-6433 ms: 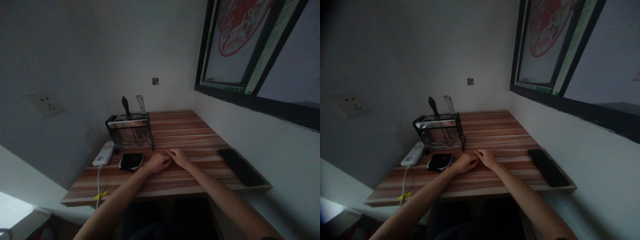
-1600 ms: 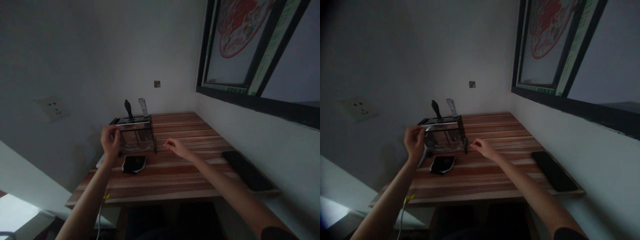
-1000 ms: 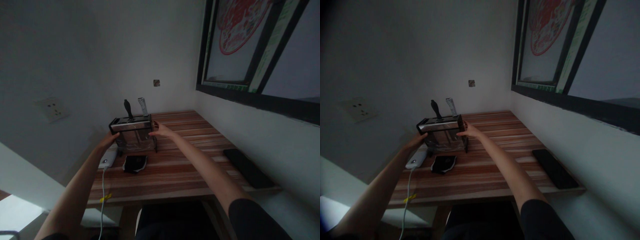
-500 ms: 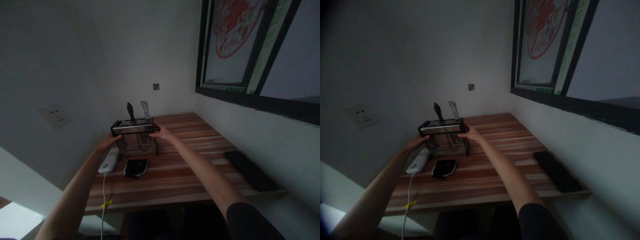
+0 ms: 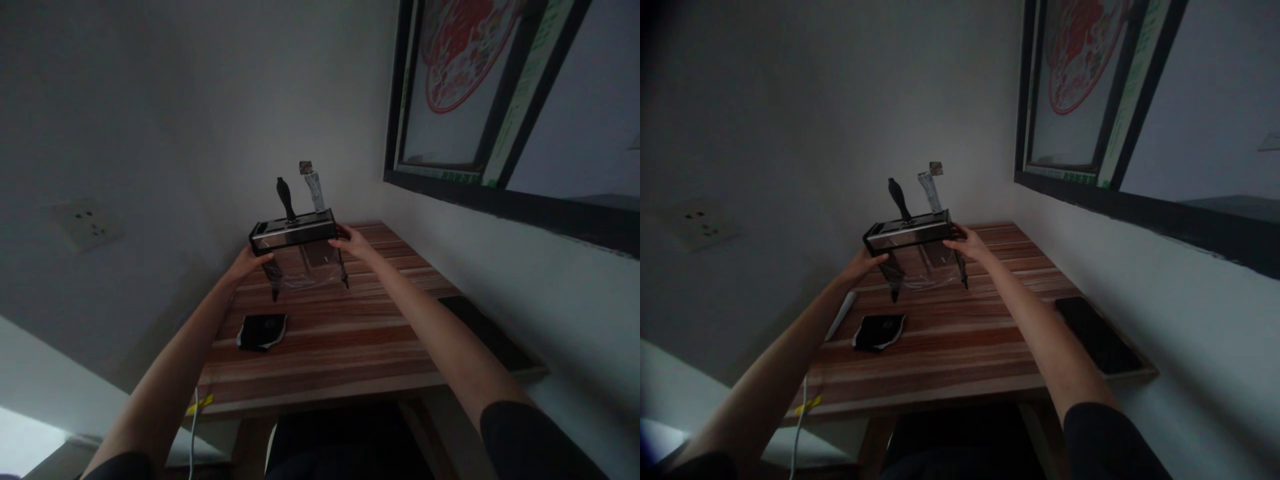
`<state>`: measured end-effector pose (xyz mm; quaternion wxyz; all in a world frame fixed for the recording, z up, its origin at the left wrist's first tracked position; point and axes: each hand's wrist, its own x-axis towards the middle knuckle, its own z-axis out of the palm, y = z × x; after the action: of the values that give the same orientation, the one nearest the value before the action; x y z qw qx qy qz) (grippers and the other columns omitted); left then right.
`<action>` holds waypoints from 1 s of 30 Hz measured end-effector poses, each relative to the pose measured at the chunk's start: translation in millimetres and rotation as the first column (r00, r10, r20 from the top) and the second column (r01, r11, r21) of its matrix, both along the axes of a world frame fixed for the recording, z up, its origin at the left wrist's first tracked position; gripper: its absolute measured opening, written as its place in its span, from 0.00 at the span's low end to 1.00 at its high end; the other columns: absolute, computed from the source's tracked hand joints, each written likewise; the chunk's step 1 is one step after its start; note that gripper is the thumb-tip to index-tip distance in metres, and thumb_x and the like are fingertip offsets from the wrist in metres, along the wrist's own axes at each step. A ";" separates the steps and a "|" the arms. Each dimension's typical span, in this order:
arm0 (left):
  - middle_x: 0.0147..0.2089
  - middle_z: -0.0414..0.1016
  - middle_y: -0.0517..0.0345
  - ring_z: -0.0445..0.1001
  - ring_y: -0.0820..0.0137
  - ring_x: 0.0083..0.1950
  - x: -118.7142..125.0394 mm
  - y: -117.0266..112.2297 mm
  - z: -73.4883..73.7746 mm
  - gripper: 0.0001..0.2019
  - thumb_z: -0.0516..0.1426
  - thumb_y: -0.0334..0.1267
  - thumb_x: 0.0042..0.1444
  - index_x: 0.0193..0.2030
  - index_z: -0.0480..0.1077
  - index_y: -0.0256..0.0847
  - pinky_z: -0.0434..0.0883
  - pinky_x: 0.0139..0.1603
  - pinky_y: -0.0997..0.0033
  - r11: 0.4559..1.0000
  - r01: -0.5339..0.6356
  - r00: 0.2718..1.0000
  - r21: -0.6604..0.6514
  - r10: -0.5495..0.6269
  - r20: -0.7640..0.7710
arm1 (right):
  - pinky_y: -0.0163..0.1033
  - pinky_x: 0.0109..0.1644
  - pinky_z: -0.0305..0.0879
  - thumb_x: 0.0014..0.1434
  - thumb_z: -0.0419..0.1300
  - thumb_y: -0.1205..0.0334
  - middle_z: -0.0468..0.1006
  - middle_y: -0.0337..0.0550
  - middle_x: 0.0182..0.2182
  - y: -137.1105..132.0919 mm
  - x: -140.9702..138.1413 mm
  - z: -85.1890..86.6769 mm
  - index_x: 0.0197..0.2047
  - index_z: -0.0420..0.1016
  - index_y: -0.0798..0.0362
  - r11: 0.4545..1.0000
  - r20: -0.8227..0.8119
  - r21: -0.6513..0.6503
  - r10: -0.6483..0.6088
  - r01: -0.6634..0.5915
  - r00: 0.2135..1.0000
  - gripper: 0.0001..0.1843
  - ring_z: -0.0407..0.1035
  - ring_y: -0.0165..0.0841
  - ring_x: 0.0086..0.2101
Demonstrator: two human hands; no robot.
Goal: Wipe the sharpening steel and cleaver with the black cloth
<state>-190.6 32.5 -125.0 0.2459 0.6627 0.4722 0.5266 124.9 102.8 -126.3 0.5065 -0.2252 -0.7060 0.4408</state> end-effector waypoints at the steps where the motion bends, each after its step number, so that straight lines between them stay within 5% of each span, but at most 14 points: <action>1: 0.53 0.76 0.43 0.72 0.51 0.57 6.3 3.1 -0.9 0.37 0.69 0.55 0.37 0.51 0.71 0.34 0.66 0.60 0.49 1.000 0.006 1.000 0.005 -0.006 -0.002 | 0.50 0.60 0.63 0.45 0.70 0.56 0.75 0.47 0.52 0.2 7.3 0.7 0.57 0.69 0.51 1.000 0.005 0.001 -0.007 0.007 1.000 0.36 0.69 0.40 0.51; 15: 0.52 0.77 0.40 0.74 0.51 0.54 60.4 27.8 -17.3 0.37 0.68 0.54 0.36 0.50 0.70 0.31 0.67 0.58 0.50 0.996 0.094 0.994 -0.009 -0.094 -0.056 | 0.53 0.63 0.57 0.43 0.71 0.55 0.76 0.48 0.53 5.7 66.8 -22.2 0.53 0.74 0.52 0.997 0.070 -0.043 -0.057 0.060 0.996 0.32 0.69 0.41 0.53; 30: 0.56 0.75 0.41 0.72 0.51 0.57 71.1 33.1 -27.5 0.37 0.67 0.53 0.38 0.53 0.69 0.33 0.66 0.60 0.52 0.996 0.088 0.993 0.009 -0.087 -0.084 | 0.52 0.63 0.59 0.41 0.72 0.54 0.76 0.47 0.53 12.1 74.8 -45.7 0.53 0.74 0.51 0.990 0.013 -0.117 -0.077 0.078 0.997 0.34 0.69 0.40 0.53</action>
<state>-119.5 65.6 -152.6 0.2448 0.7058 0.4491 0.4902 199.7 115.0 -172.0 0.5062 -0.2836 -0.6716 0.4607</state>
